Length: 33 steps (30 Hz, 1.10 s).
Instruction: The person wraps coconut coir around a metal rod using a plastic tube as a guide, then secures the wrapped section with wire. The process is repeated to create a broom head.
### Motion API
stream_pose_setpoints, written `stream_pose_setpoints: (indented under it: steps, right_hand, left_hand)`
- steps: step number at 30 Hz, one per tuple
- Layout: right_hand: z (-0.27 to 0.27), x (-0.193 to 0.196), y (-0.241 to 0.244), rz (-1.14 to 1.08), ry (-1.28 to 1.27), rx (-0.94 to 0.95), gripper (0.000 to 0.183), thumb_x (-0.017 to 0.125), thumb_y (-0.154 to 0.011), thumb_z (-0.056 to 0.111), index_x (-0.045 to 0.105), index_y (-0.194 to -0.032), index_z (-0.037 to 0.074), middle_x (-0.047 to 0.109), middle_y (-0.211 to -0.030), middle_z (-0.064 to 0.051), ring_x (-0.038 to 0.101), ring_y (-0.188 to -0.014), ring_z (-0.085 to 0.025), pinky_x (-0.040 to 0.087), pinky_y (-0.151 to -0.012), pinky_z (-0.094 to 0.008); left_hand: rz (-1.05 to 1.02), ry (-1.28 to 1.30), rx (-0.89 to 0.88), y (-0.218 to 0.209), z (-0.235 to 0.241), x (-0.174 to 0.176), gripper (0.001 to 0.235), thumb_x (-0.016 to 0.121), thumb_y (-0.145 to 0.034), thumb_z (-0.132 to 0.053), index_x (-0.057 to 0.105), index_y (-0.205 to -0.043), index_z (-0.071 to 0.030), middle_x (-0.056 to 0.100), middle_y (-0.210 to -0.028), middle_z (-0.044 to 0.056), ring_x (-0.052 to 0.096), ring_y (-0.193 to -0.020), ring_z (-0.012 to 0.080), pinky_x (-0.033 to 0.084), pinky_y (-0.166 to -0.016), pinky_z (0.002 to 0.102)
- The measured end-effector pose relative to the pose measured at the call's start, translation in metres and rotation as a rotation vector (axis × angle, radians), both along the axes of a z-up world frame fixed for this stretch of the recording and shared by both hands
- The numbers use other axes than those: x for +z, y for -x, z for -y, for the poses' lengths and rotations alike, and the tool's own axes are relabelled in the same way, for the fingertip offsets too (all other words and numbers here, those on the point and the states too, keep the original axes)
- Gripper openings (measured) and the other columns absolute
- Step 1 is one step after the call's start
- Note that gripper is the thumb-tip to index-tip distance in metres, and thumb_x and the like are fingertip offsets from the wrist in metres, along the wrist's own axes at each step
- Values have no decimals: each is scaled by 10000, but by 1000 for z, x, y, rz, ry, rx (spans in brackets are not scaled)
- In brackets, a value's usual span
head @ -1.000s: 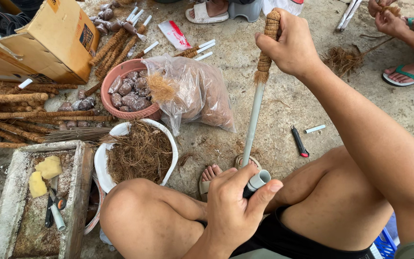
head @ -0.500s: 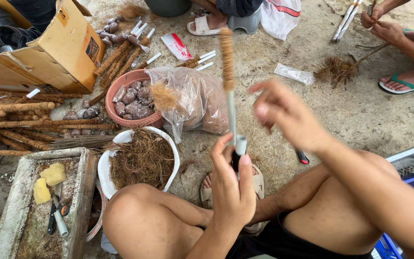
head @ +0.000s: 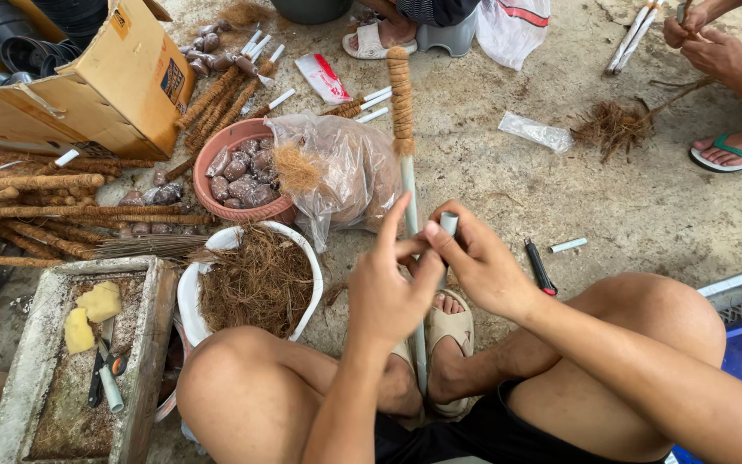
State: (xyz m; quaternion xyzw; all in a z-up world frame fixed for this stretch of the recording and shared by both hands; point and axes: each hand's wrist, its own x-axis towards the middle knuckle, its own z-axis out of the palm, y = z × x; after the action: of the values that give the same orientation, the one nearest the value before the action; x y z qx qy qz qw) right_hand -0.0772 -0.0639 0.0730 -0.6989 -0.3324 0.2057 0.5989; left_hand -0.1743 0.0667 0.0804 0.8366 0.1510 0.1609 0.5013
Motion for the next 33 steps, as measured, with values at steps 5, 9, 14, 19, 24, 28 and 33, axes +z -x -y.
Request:
stream_pose_setpoints:
  steps: [5,9,14,19,24,28,33]
  right_hand:
    - [11,29,-2,-6,-17,10,174,527,-1074,219,525,-1015,55,590,-811,2,578,-723,-84,501,-639,-263]
    - [26,60,3,353,180,-103,152,624,-1019,182,608,-943,50,499,-690,-40,450,-633,-111,409,-564,-284]
    - [46,78,3,426,227,-237,148,681,-945,183,633,-889,55,501,-587,-11,437,-522,-93,378,-464,-294]
    - [63,58,3,336,256,-383,150,689,-949,172,647,-870,52,508,-508,-20,446,-439,-72,330,-397,-288]
    - [76,31,21,390,264,-417,97,737,-892,109,678,-861,39,543,-466,-27,466,-407,-78,321,-382,-284]
    - [81,26,21,554,148,-342,92,743,-873,77,656,-863,51,613,-572,-16,555,-452,-62,389,-410,-258]
    - [82,29,23,545,144,-349,95,761,-865,60,667,-850,56,583,-542,-34,544,-440,-86,376,-415,-272]
  left_hand:
    - [410,-9,322,-68,-30,0,362,680,-1016,-369,672,-1244,-88,677,-805,57,658,-749,191,504,-669,322]
    - [552,32,275,-164,-54,1,662,752,-869,-576,577,-1133,5,615,-873,50,641,-741,190,558,-634,355]
    - [257,185,260,-220,-38,-13,692,653,-839,-675,705,-705,2,688,-605,116,694,-591,255,537,-643,422]
    - [239,184,397,-225,-37,-16,714,648,-838,-683,677,-639,2,681,-590,143,694,-574,283,533,-604,440]
    - [229,184,376,-221,-43,-16,661,610,-901,-638,617,-591,-55,657,-549,88,662,-510,242,496,-536,423]
    - [187,208,335,-221,-43,-16,621,579,-955,-605,551,-577,-114,602,-527,37,567,-453,212,394,-465,416]
    - [252,164,375,-217,-48,-17,625,576,-934,-622,535,-538,-140,608,-494,13,589,-438,172,421,-460,375]
